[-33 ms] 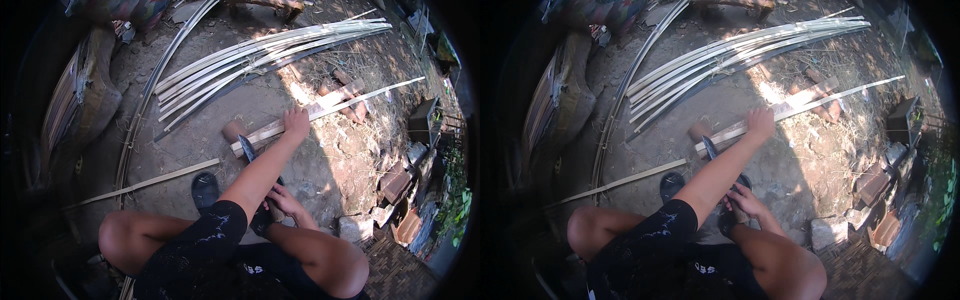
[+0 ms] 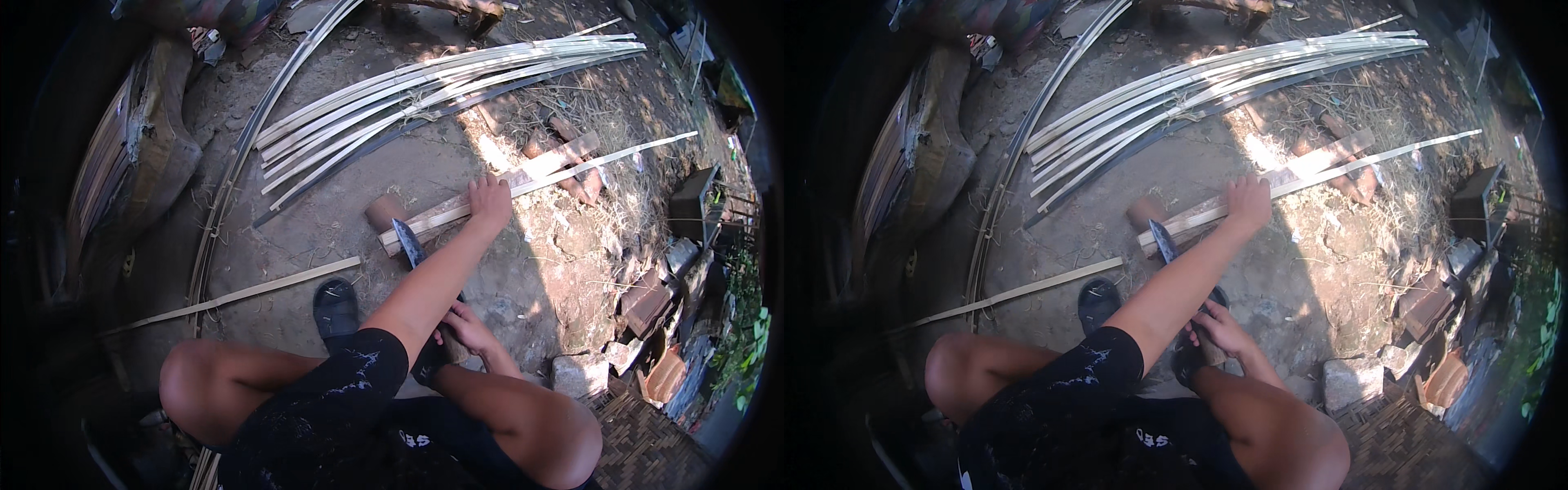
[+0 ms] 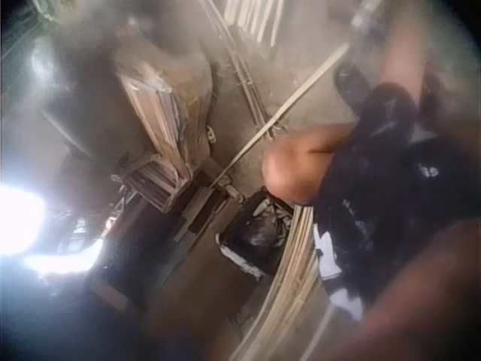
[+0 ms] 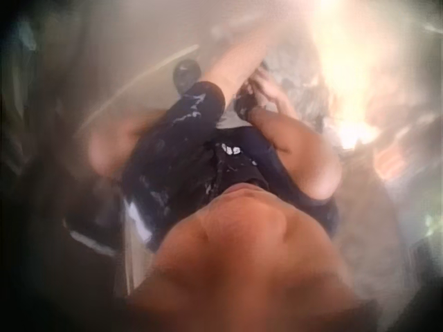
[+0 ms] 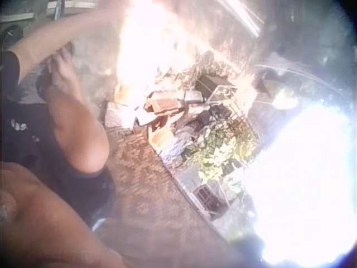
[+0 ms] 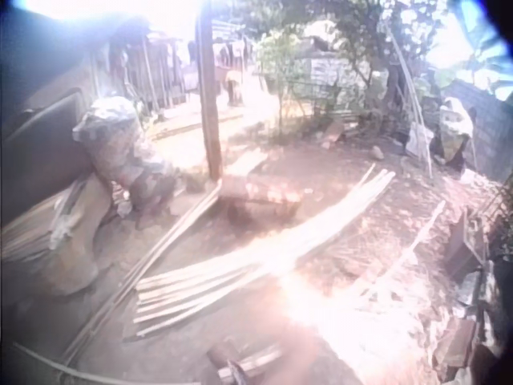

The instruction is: The person sits on the ground and uses a knife to split long bamboo poles into thin strips. They repeatedly position each pole on a wooden block, strike it with the knife to split it, and set the resulting strips aside.

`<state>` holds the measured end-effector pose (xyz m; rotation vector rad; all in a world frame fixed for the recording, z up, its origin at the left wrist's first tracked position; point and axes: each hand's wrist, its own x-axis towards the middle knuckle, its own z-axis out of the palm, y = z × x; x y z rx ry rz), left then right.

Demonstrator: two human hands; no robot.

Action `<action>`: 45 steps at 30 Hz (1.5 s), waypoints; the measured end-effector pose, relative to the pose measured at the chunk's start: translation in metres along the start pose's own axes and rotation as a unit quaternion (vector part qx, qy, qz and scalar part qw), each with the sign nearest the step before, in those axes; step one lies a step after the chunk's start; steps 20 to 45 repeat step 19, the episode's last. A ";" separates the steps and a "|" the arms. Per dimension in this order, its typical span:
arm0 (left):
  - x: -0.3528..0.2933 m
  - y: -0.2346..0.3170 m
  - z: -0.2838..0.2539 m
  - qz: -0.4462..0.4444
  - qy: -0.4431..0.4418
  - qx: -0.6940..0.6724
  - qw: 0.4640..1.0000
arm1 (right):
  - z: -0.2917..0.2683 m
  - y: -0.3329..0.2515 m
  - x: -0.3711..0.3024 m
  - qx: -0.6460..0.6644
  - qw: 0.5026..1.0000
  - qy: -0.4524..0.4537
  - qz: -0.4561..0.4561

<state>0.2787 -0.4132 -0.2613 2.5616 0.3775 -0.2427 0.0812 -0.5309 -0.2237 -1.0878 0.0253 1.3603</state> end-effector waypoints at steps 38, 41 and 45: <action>-0.001 -0.014 -0.005 0.012 -0.023 -0.176 0.984 | -0.030 -0.025 0.022 -0.072 0.987 0.144 -0.019; -0.001 -0.014 -0.005 0.012 -0.023 -0.176 0.984 | -0.030 -0.025 0.022 -0.072 0.987 0.144 -0.019; -0.001 -0.014 -0.005 0.012 -0.023 -0.176 0.984 | -0.030 -0.025 0.022 -0.072 0.987 0.144 -0.019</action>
